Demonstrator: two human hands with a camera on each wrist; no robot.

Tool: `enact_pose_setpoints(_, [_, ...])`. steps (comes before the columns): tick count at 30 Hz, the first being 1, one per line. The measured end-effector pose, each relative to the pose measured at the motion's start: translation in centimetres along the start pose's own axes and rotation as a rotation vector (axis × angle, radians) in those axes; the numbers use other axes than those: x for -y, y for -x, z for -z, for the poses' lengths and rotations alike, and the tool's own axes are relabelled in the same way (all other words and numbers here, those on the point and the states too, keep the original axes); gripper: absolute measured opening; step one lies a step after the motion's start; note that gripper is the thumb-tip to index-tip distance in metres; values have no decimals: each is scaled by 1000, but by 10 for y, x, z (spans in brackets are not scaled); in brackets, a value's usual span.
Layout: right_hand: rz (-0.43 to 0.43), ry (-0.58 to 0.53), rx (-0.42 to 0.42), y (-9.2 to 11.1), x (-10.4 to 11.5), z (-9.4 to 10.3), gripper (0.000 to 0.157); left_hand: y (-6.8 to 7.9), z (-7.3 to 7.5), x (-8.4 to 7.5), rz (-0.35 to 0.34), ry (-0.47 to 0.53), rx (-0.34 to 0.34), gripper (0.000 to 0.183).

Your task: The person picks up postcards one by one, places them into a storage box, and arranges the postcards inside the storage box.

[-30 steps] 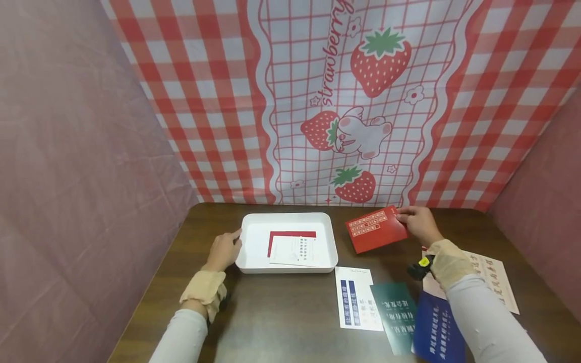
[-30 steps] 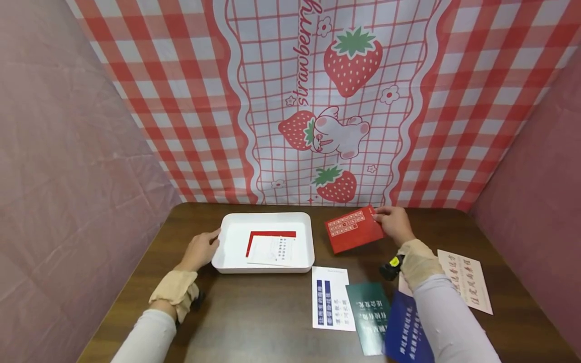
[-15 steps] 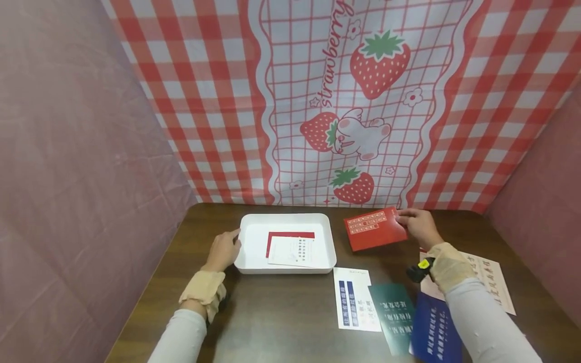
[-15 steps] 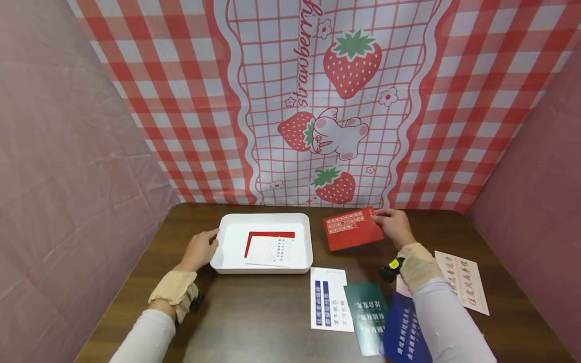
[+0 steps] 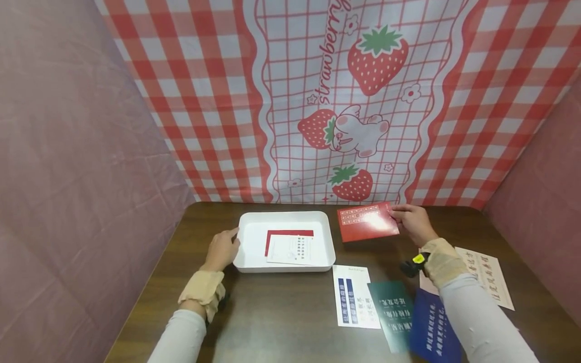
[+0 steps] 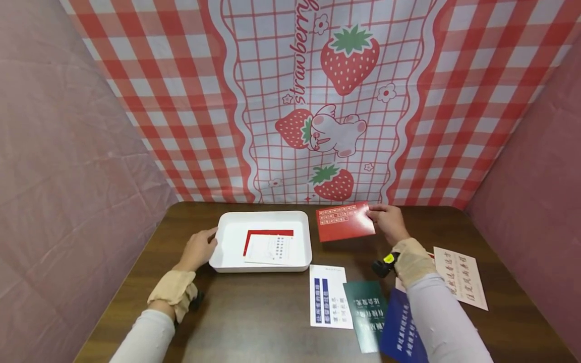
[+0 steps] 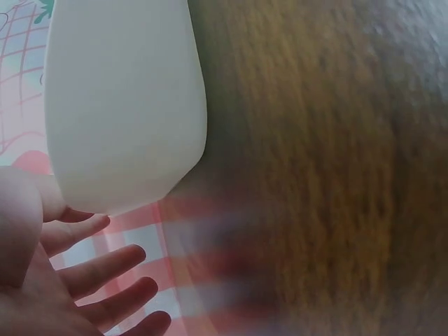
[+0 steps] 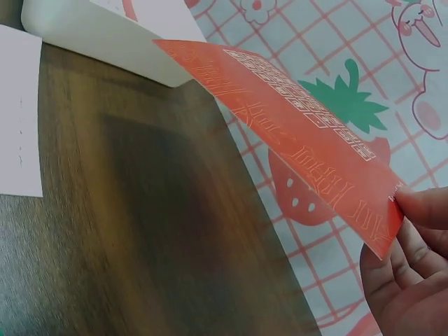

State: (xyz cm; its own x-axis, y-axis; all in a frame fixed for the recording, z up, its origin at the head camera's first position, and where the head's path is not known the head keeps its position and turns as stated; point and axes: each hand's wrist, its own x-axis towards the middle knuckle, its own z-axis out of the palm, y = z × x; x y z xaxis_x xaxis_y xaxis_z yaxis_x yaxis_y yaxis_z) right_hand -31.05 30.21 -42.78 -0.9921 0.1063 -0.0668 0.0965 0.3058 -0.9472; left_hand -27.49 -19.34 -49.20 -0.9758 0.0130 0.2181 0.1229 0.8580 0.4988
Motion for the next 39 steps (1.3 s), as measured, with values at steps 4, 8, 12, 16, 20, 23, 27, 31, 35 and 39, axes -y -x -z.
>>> enact_pose_setpoints(4, [-11,-12,-1,1,2,-4,50,0,-1,0,-10,-2,-14,40])
enact_pose_setpoints(8, [-17,-60,-2,0,3,-7,48,1,-1,0,-17,1,-22,40])
enact_pose_setpoints(12, [-13,-119,-7,0,7,-9,38,1,1,-2,-1,12,-6,41])
enact_pose_setpoints(16, [0,-167,9,2,10,-13,28,1,3,-4,6,17,-2,41])
enact_pose_setpoints(20, [7,-186,29,2,12,-16,35,1,5,-5,6,12,4,40])
enact_pose_setpoints(23, [-11,-190,39,3,14,-19,45,1,4,-5,14,6,13,41])
enact_pose_setpoints(27, [-69,-211,60,3,17,-23,55,2,4,-4,28,10,18,41])
enact_pose_setpoints(31, [-100,-234,89,4,20,-28,57,2,3,-4,26,14,9,41])
enact_pose_setpoints(35, [-82,-254,110,4,21,-34,55,3,3,-3,25,13,4,41])
enact_pose_setpoints(39, [-55,-272,124,4,21,-42,48,3,3,-2,34,19,2,41])
